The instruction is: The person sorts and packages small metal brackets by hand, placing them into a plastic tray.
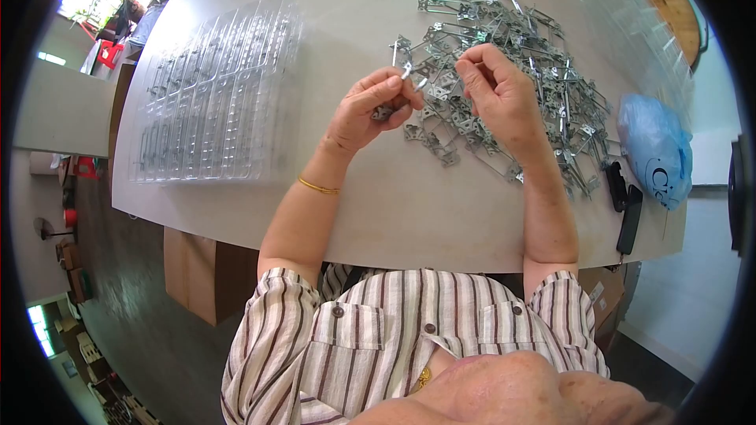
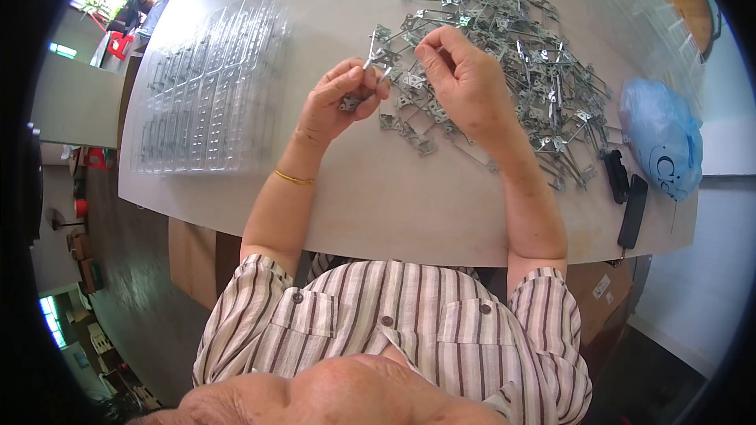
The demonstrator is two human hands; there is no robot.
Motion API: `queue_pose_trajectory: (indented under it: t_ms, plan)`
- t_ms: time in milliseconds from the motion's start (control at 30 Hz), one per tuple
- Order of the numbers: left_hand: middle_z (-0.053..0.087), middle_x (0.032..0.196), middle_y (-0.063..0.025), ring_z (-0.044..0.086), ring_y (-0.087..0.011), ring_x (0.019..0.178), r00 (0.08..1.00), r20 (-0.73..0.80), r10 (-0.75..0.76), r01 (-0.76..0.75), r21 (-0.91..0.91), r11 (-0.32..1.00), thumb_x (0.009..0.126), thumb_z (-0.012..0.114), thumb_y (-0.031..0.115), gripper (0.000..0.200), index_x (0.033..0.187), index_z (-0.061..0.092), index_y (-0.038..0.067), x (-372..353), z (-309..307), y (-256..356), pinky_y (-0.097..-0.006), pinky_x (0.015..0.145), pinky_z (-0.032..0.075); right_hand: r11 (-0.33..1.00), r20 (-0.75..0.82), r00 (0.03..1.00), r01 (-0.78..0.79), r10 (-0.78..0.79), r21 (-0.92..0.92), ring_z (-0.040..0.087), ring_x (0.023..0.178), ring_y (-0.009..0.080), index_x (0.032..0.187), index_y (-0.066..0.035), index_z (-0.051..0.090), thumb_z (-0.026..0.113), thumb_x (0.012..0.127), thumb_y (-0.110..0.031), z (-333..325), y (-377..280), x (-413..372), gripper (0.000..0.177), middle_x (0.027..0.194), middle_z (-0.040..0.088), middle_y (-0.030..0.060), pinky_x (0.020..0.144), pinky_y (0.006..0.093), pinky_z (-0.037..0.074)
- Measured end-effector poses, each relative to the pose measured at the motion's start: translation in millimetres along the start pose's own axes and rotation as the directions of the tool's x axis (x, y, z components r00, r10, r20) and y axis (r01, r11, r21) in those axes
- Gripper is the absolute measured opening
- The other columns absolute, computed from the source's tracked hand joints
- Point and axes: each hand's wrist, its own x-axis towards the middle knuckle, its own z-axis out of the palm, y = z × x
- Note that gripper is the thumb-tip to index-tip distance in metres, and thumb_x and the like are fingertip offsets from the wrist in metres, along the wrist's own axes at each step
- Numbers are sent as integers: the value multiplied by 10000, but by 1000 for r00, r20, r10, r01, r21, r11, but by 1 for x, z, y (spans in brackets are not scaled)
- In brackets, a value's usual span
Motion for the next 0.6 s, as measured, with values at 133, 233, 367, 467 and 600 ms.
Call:
queue_pose_trajectory:
  t_ms: [133, 233, 367, 467, 600]
  plan:
    - [674, 971, -159, 473, -120, 582, 999, -29, 34, -35, -45, 998, 1070, 569, 305, 255, 959, 598, 77, 2, -4, 0, -228, 516, 341, 993, 5, 996, 87, -87, -83, 612, 633, 142, 1059, -38, 645, 654, 1030, -159, 7, 4, -1, 125, 748, 691, 55, 617, 317, 504]
    - [675, 972, -157, 474, -118, 583, 999, -31, 40, -40, -28, 999, 1069, 573, 303, 252, 956, 599, 80, 2, -2, 0, -225, 514, 339, 990, 38, 995, 91, -87, -107, 609, 621, 153, 1054, -35, 650, 654, 1024, -153, 7, 1, -2, 122, 738, 685, 78, 602, 325, 489]
    - [678, 980, -156, 470, -113, 588, 1000, 13, 21, -21, -25, 999, 1067, 581, 301, 249, 953, 603, 81, 1, -2, 0, -223, 517, 343, 993, 81, 996, 35, -26, -114, 600, 610, 162, 1050, -39, 660, 653, 1022, -162, 6, -4, -3, 127, 736, 684, 94, 590, 332, 476]
    - [678, 984, -158, 466, -107, 590, 1000, -2, 13, -13, -19, 1000, 1067, 586, 307, 258, 951, 611, 77, 1, -1, -1, -219, 521, 344, 985, 90, 996, 16, -1, -169, 608, 609, 174, 1047, -39, 664, 647, 1024, -168, 5, -7, -4, 132, 741, 689, 94, 590, 343, 476]
    - [685, 1001, -151, 465, -104, 592, 999, 29, 27, -27, 4, 1000, 1066, 591, 307, 258, 973, 637, 70, 1, -2, -3, -215, 524, 344, 987, 76, 996, 55, -45, -149, 629, 619, 183, 1041, -30, 662, 639, 1027, -169, 8, -1, -3, 142, 745, 691, 94, 603, 353, 488]
